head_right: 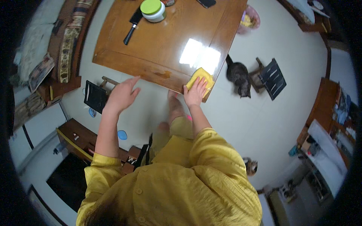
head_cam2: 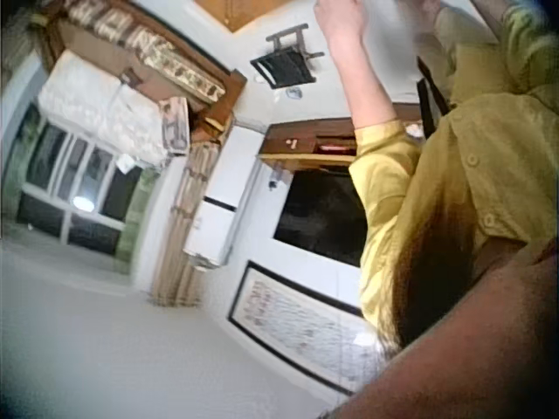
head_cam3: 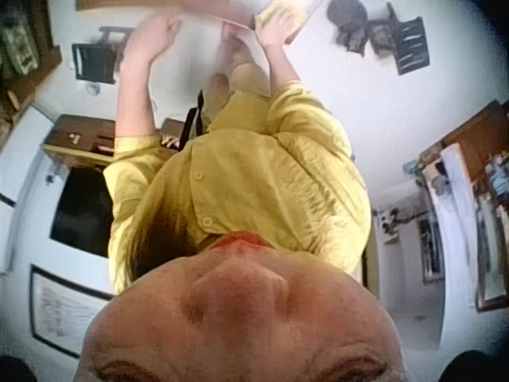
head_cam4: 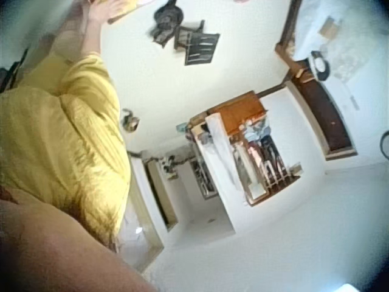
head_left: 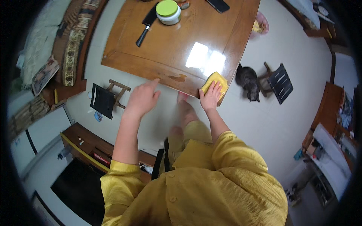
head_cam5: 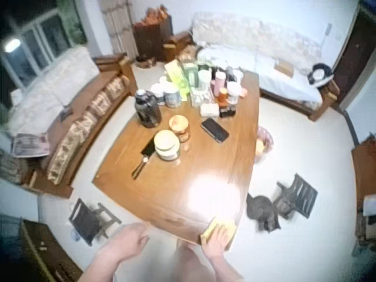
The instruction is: The person wipes down a wooden table with a yellow cloth, moving various items including food containers, a water bottle, and a large comb to reach different parts of the surface.
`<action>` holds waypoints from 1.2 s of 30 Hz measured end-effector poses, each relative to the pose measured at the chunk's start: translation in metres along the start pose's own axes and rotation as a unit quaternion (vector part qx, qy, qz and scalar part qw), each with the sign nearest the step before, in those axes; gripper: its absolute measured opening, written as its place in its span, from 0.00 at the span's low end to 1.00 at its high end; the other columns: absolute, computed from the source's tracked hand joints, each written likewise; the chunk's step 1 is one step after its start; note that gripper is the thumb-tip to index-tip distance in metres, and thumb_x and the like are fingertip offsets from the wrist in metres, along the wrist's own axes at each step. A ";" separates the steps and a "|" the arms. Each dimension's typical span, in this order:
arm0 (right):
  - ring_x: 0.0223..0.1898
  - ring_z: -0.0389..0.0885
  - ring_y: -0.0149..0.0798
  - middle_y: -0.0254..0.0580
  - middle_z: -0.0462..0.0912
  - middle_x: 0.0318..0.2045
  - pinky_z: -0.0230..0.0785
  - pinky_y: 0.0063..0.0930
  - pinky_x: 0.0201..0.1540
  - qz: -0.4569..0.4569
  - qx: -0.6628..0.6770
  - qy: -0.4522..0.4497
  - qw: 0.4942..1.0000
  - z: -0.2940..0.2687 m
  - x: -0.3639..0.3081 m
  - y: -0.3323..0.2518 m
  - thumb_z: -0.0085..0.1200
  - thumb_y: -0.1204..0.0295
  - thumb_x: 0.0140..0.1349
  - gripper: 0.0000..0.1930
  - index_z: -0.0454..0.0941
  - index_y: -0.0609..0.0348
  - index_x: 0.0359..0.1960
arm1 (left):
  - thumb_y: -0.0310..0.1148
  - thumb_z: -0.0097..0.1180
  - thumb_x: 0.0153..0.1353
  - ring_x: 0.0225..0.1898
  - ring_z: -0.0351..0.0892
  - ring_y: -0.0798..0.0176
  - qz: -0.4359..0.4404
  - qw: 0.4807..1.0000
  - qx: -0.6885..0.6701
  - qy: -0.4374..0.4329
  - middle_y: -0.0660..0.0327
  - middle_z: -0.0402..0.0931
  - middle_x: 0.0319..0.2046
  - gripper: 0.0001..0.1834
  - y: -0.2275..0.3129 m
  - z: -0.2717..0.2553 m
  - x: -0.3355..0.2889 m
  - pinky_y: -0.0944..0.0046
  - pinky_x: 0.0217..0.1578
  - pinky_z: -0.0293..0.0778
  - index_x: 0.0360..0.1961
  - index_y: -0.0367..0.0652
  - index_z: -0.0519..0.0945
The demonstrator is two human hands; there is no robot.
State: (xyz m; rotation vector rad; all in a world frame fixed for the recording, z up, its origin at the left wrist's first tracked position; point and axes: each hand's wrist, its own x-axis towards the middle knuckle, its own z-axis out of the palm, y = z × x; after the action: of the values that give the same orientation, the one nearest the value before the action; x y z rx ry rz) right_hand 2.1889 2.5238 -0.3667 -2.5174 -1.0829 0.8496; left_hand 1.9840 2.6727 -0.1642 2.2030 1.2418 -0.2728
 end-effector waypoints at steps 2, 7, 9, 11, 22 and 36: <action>0.69 0.32 0.64 0.61 0.36 0.69 0.29 0.55 0.68 0.041 -0.021 0.060 0.997 0.020 -0.004 -0.009 0.49 0.52 0.59 0.43 0.43 0.65 0.68 | 0.32 0.51 0.58 0.49 0.73 0.46 -0.025 0.999 0.026 -0.019 0.47 0.75 0.46 0.21 -0.020 0.000 0.029 0.53 0.51 0.68 0.53 0.37 0.72; 0.69 0.33 0.64 0.60 0.38 0.69 0.30 0.57 0.68 0.079 -0.123 0.125 0.981 0.035 0.007 -0.001 0.48 0.52 0.60 0.42 0.44 0.63 0.68 | 0.30 0.51 0.58 0.55 0.69 0.48 0.002 0.999 -0.038 0.014 0.47 0.71 0.52 0.21 -0.087 0.030 0.081 0.55 0.55 0.66 0.54 0.38 0.71; 0.70 0.36 0.63 0.58 0.41 0.69 0.30 0.56 0.68 0.042 -0.143 0.161 0.976 0.032 0.013 -0.003 0.46 0.57 0.61 0.38 0.47 0.63 0.68 | 0.29 0.51 0.58 0.56 0.67 0.47 -0.005 0.999 -0.018 0.027 0.47 0.70 0.54 0.21 -0.112 0.035 0.087 0.54 0.57 0.64 0.54 0.38 0.71; 0.70 0.38 0.61 0.56 0.44 0.69 0.31 0.54 0.68 0.036 -0.152 0.168 0.973 0.028 0.025 -0.002 0.44 0.60 0.63 0.34 0.49 0.62 0.68 | 0.28 0.50 0.59 0.57 0.66 0.46 0.020 0.999 -0.022 0.044 0.47 0.68 0.56 0.21 -0.138 0.035 0.100 0.54 0.57 0.63 0.54 0.38 0.71; 0.57 0.65 0.64 0.62 0.70 0.54 0.53 0.55 0.60 -0.068 -0.081 0.405 0.908 0.063 0.119 -0.120 0.42 0.81 0.56 0.28 0.60 0.66 0.61 | 0.26 0.49 0.59 0.66 0.53 0.44 0.133 0.979 -0.006 0.154 0.46 0.54 0.64 0.29 -0.204 0.029 0.181 0.51 0.64 0.55 0.63 0.43 0.61; 0.65 0.55 0.56 0.46 0.58 0.66 0.50 0.50 0.64 0.173 -0.194 0.334 0.906 0.056 0.046 -0.072 0.45 0.57 0.64 0.26 0.61 0.46 0.64 | 0.30 0.51 0.57 0.69 0.45 0.53 0.359 0.890 0.282 -0.018 0.59 0.50 0.67 0.31 -0.219 0.010 0.187 0.46 0.67 0.45 0.64 0.46 0.61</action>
State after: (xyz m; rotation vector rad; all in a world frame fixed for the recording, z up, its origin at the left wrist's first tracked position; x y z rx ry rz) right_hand 2.1389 2.6071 -0.3968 -3.0136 -0.6176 -0.2286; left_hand 1.9043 2.8863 -0.3414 2.9559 0.2511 -0.3955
